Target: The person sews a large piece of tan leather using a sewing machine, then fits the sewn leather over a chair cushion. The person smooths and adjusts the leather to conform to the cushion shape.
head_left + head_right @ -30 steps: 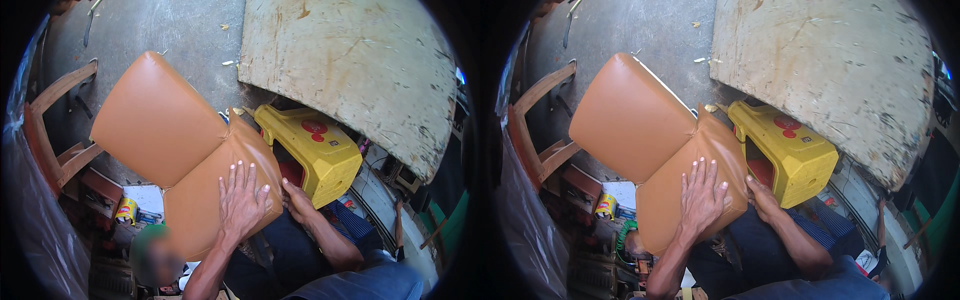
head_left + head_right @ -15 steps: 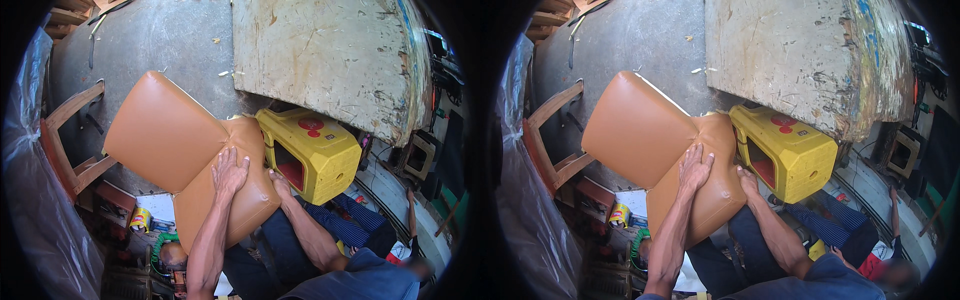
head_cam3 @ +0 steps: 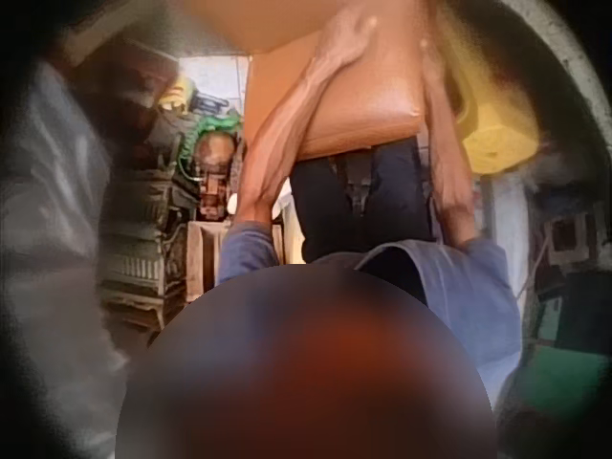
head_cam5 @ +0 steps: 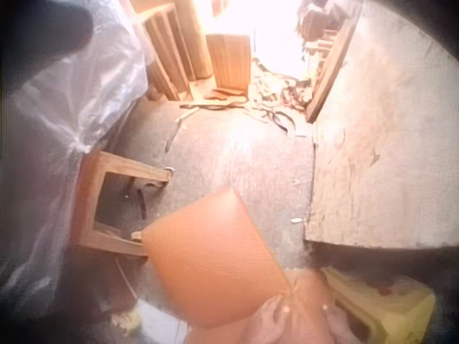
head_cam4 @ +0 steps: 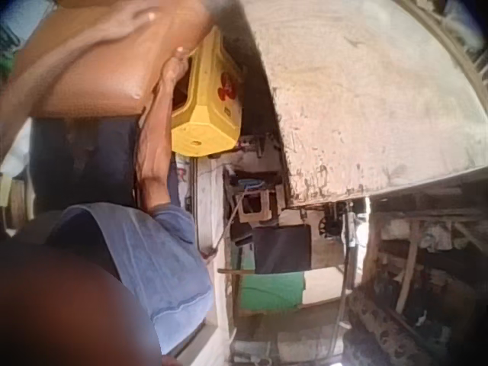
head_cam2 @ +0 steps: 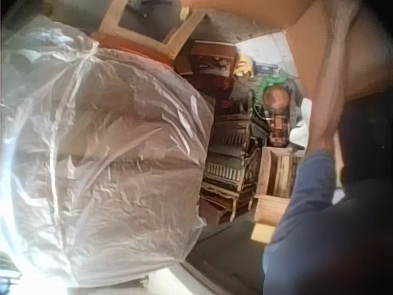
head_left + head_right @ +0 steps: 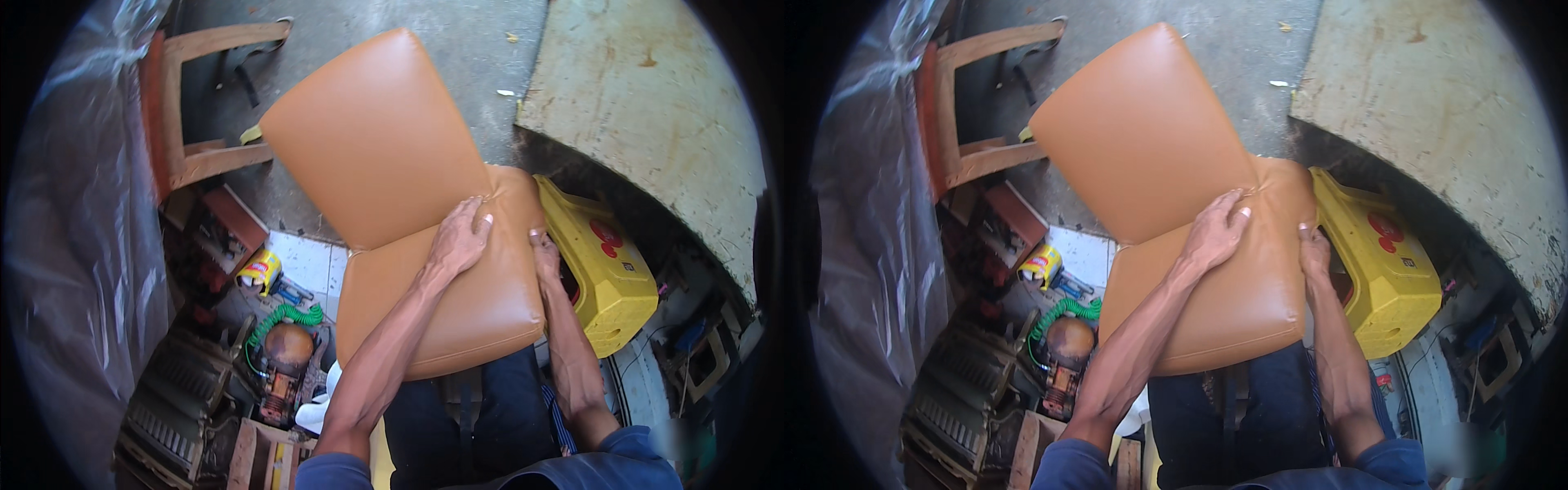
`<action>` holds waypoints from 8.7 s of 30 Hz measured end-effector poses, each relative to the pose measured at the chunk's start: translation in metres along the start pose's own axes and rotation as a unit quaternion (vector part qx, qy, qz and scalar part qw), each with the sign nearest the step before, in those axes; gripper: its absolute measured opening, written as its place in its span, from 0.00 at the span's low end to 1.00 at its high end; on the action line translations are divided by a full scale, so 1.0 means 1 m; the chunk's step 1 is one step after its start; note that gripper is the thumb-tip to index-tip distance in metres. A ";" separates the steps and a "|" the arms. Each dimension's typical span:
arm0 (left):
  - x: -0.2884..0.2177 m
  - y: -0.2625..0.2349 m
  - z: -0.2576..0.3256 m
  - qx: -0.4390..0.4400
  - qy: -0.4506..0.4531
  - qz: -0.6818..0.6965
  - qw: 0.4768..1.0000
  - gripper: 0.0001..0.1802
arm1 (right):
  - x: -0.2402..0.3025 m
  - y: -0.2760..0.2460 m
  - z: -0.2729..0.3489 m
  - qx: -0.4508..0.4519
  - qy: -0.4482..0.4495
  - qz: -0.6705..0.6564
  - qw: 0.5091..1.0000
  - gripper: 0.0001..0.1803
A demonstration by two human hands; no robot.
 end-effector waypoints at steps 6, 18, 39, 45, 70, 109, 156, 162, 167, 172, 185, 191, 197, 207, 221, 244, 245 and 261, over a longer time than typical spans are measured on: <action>0.174 -0.153 0.165 -0.285 -0.234 0.143 0.918 0.21 | 0.101 -0.051 0.083 -0.120 -0.232 0.222 0.939 0.22; 0.243 0.011 0.233 -0.002 -0.304 0.789 0.534 0.31 | 0.148 0.127 0.315 0.389 -0.528 0.560 0.507 0.39; 0.334 -0.009 0.089 0.029 -0.284 0.805 0.520 0.48 | 0.129 0.305 0.193 0.382 -0.437 0.540 0.610 0.23; 0.341 -0.035 0.039 0.099 -0.284 0.756 0.581 0.33 | 0.118 0.309 0.184 0.345 -0.388 0.628 0.580 0.27; 0.288 -0.006 0.192 -0.008 -0.291 0.786 0.545 0.48 | 0.158 -0.012 0.199 0.040 -0.105 0.303 0.946 0.39; 0.335 0.020 0.082 -0.177 0.069 0.373 0.908 0.35 | 0.055 0.307 0.028 0.463 -0.654 -0.063 0.595 0.10; 0.303 0.011 0.099 -0.256 0.156 0.326 0.897 0.41 | 0.069 0.315 0.049 0.557 -0.349 -0.032 0.753 0.39; 0.301 0.014 0.092 -0.250 0.173 0.304 0.903 0.36 | 0.073 0.318 0.050 0.651 -0.196 -0.099 0.727 0.23; 0.287 0.014 0.098 -0.256 0.150 0.302 0.906 0.33 | 0.097 0.306 0.034 0.581 -0.284 0.000 0.763 0.20; 0.289 0.009 0.085 -0.347 0.051 0.006 0.937 0.21 | 0.096 0.290 0.040 0.539 -0.471 0.000 0.699 0.27; 0.330 0.037 0.064 -0.318 0.022 -0.145 0.937 0.23 | 0.070 0.309 0.029 0.635 -0.340 0.011 0.693 0.30; 0.326 0.048 0.101 -0.209 0.066 0.290 0.931 0.29 | 0.045 0.316 0.017 0.539 -0.505 -0.037 0.673 0.24; 0.304 0.035 0.103 -0.346 0.091 -0.033 0.933 0.24 | 0.028 0.332 0.009 0.574 -0.465 -0.014 0.674 0.21; 0.360 0.020 0.070 -0.575 -0.016 0.127 0.808 0.22 | 0.015 0.368 -0.020 0.421 -0.693 -0.032 0.585 0.16; 0.400 0.004 0.035 -0.563 0.091 0.188 0.799 0.12 | 0.012 0.375 -0.036 0.375 -0.727 -0.010 0.576 0.12; 0.406 0.000 0.033 -0.426 0.079 0.092 0.897 0.18 | -0.010 0.384 -0.057 0.301 -0.743 0.063 0.594 0.09; 0.397 -0.002 0.050 -0.403 0.071 0.080 0.909 0.21 | -0.010 0.385 -0.059 0.301 -0.740 0.066 0.597 0.09; 0.266 -0.076 0.202 -0.347 0.259 0.693 0.577 0.37 | -0.009 0.389 -0.069 0.300 -0.732 0.120 0.600 0.08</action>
Point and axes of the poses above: each hand's wrist, its own z-axis away from the middle knuckle, its own y-axis out of the palm, x = y × z, the point moved 4 cm from there along -z, towards the middle knuckle, and after that the axes turned 8 degrees about -y, right-handed, at the moved point
